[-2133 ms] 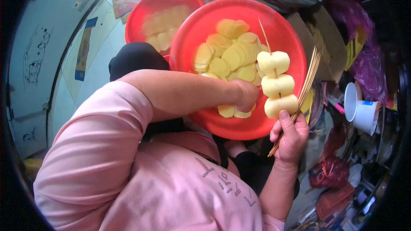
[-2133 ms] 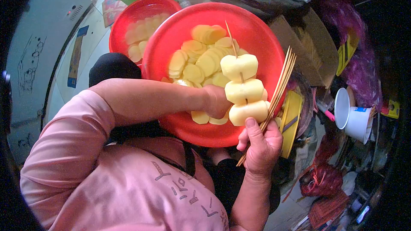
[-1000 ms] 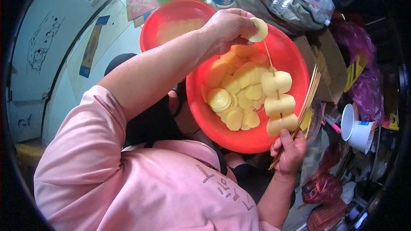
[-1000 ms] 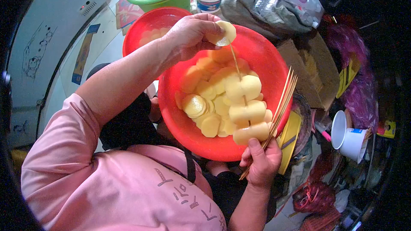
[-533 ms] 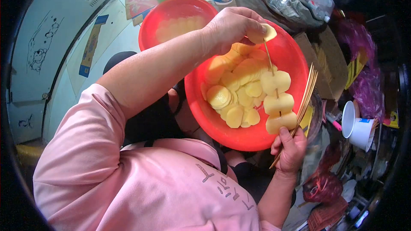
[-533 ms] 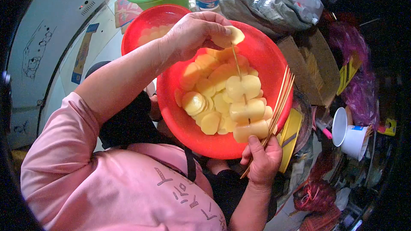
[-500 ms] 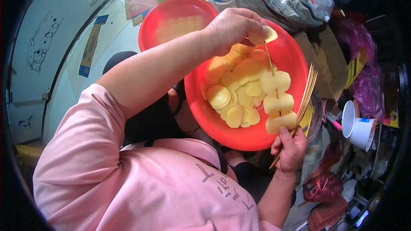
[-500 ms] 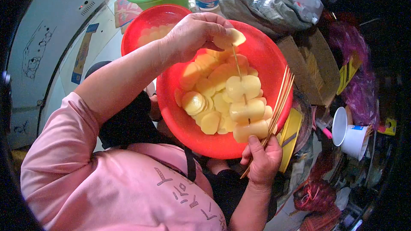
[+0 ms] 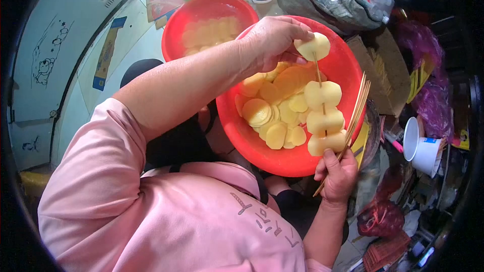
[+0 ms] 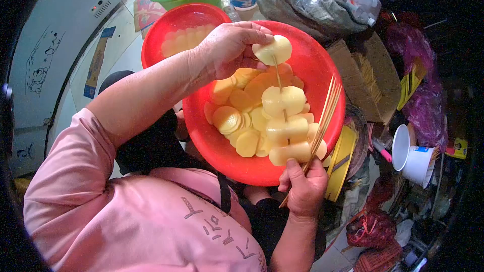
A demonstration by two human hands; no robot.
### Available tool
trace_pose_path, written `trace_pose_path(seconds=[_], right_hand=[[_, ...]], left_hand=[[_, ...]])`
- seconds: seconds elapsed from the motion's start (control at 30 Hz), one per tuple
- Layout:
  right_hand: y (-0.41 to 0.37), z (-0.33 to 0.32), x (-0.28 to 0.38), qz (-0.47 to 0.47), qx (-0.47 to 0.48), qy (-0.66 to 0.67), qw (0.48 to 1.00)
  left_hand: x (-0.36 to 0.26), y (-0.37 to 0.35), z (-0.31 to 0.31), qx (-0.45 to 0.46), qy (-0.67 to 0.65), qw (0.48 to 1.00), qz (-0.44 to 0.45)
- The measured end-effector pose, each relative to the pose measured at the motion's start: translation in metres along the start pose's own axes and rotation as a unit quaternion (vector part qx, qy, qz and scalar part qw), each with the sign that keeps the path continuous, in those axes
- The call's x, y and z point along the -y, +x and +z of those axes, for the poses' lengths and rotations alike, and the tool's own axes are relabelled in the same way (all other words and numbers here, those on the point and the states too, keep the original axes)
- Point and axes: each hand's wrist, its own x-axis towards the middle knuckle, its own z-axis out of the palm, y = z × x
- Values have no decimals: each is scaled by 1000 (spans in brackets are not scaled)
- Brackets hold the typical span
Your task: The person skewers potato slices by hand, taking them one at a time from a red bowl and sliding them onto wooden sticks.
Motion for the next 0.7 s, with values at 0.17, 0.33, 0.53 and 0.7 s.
trace_pose_path(seconds=[0.17,0.33,0.53,0.7], right_hand=[[2,3,-6,-12,2,25,1000],[3,4,-5,-20,5,38,999],[2,-1,-3,-24,-1,31,999],[5,-9,2,-20,-58,113,992]], left_hand=[[15,-6,5,86,81,991,-66],[19,-5,9,88,82,990,-70],[20,-4,8,102,100,987,-71],[19,7,3,47,217,975,10]])
